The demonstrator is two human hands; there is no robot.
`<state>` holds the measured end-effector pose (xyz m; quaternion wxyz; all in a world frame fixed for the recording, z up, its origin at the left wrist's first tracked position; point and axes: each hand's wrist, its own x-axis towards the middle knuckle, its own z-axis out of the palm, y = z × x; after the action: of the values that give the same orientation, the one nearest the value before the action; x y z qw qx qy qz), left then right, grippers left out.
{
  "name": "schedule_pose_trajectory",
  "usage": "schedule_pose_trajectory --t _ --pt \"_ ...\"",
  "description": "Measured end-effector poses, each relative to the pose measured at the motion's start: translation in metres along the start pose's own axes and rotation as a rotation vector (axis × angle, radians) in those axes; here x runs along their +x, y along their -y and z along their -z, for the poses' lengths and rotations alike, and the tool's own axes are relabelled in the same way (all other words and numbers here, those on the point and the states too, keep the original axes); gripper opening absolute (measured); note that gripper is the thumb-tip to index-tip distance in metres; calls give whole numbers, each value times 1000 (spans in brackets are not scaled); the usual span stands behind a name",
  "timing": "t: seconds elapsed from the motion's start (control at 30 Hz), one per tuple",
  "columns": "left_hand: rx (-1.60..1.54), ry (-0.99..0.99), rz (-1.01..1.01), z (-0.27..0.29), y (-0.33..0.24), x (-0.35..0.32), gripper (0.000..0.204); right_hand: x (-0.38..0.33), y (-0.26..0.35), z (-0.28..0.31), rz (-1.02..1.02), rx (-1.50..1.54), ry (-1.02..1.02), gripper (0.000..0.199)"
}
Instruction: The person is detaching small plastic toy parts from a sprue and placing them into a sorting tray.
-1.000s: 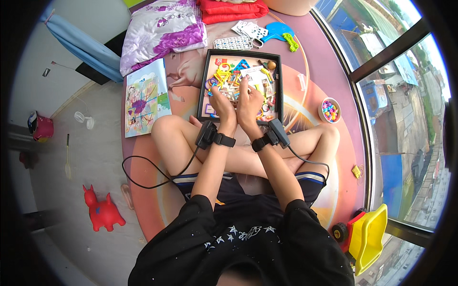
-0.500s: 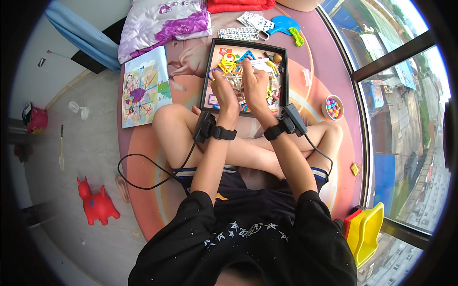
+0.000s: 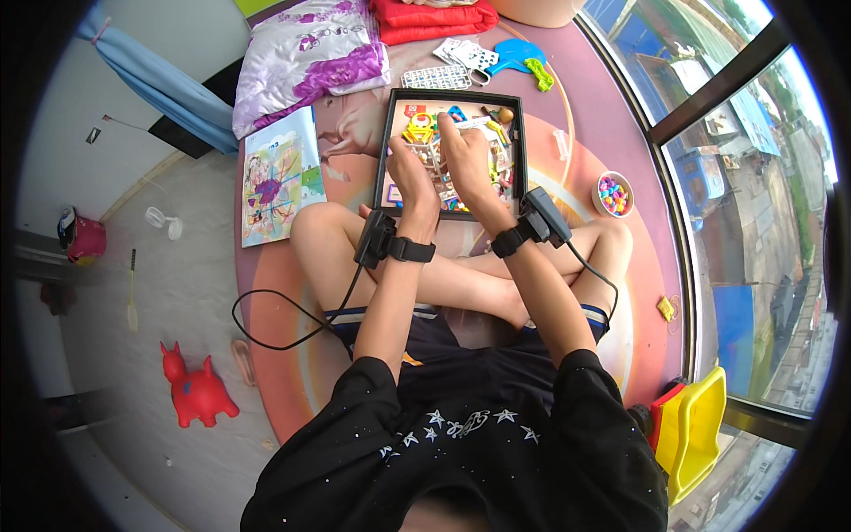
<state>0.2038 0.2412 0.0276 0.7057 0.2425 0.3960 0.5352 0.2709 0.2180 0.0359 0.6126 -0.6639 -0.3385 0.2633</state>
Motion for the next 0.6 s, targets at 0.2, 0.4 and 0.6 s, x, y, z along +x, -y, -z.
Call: schedule_pose_trajectory --t 0.2,0.4,0.6 --pt "313 99 -190 9 -8 -11 39 0 9 17 -195 317 -105 56" --pt "809 460 -349 45 -14 -30 38 -19 21 42 -1 340 99 26" --pt "953 715 -377 29 -58 -43 31 -31 65 98 138 106 581 36"
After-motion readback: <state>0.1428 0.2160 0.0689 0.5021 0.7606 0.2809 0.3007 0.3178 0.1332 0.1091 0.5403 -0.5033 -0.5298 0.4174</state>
